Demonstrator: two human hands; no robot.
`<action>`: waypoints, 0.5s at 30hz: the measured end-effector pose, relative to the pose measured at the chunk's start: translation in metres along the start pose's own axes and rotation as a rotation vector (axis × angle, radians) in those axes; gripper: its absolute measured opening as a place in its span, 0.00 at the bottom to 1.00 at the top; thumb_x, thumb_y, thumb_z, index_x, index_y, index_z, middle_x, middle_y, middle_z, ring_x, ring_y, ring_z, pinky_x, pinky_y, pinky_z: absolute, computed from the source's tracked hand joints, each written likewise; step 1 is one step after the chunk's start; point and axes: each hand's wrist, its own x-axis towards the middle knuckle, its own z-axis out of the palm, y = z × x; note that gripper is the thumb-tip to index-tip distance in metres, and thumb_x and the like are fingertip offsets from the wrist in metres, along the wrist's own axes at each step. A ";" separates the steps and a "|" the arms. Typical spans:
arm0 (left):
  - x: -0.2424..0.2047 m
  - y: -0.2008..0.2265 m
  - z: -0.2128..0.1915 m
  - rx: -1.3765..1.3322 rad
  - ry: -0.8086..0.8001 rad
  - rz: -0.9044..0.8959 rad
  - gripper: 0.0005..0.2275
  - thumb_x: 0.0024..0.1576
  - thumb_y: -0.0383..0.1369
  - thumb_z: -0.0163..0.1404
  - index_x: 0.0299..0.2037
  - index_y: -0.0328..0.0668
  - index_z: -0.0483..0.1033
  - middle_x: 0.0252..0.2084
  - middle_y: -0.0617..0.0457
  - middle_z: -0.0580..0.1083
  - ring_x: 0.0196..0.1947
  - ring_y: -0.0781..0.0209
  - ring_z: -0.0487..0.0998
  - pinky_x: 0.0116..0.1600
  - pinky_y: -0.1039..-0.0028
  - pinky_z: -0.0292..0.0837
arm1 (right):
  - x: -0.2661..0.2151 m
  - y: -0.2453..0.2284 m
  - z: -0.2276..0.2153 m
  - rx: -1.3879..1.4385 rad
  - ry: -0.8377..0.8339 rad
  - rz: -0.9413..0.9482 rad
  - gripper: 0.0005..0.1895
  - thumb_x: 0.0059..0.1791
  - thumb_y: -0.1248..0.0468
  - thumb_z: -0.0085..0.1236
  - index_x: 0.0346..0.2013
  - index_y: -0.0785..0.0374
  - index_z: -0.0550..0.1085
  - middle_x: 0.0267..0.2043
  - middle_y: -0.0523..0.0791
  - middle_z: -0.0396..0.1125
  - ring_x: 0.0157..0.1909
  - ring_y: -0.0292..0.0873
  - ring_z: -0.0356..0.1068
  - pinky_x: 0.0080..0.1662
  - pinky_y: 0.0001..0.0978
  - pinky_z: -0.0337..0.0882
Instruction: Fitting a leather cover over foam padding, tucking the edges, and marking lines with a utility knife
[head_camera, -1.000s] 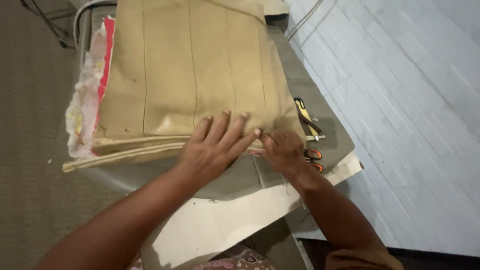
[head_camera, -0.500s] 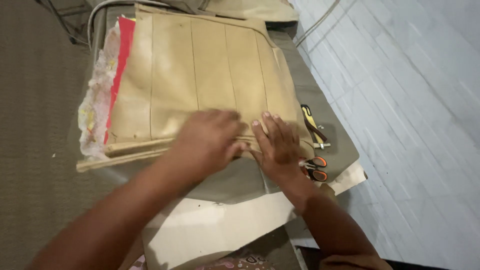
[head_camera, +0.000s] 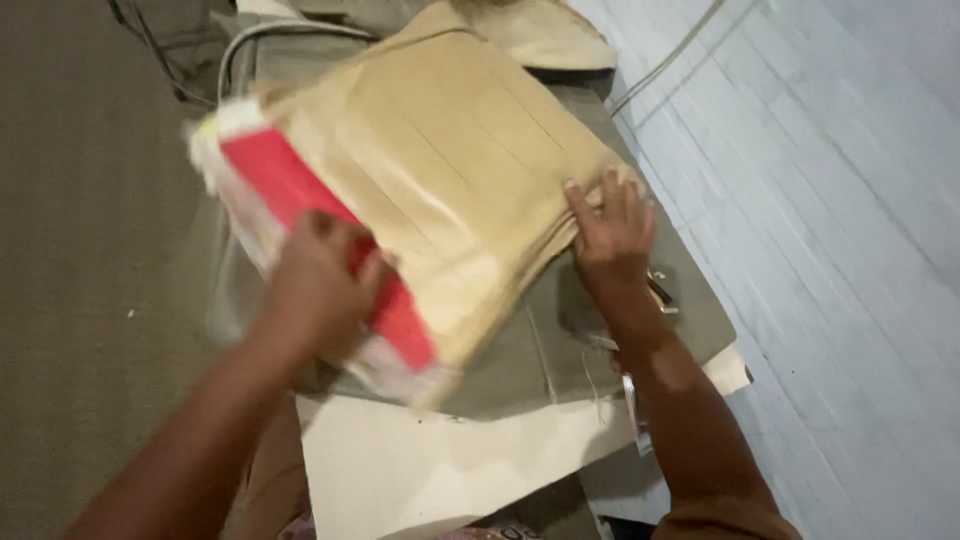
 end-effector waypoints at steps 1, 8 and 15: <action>-0.011 0.013 0.000 -0.022 -0.017 0.026 0.19 0.55 0.41 0.56 0.51 0.35 0.79 0.52 0.31 0.68 0.46 0.19 0.77 0.48 0.42 0.77 | 0.011 -0.005 -0.009 -0.122 -0.113 0.093 0.18 0.60 0.59 0.41 0.60 0.48 0.77 0.57 0.51 0.68 0.50 0.57 0.70 0.47 0.50 0.65; -0.041 0.049 -0.028 -0.133 -0.286 0.057 0.26 0.51 0.44 0.57 0.58 0.38 0.76 0.54 0.34 0.69 0.47 0.24 0.78 0.47 0.43 0.79 | 0.049 0.016 -0.028 0.844 -0.667 1.179 0.30 0.52 0.66 0.45 0.70 0.46 0.67 0.65 0.52 0.64 0.59 0.56 0.69 0.62 0.53 0.66; 0.050 -0.037 -0.059 0.158 0.426 0.117 0.24 0.65 0.49 0.62 0.55 0.31 0.78 0.53 0.30 0.69 0.51 0.24 0.75 0.49 0.41 0.72 | 0.073 -0.056 -0.109 0.845 -0.724 1.381 0.59 0.48 0.30 0.50 0.79 0.59 0.38 0.75 0.68 0.44 0.75 0.69 0.49 0.70 0.60 0.53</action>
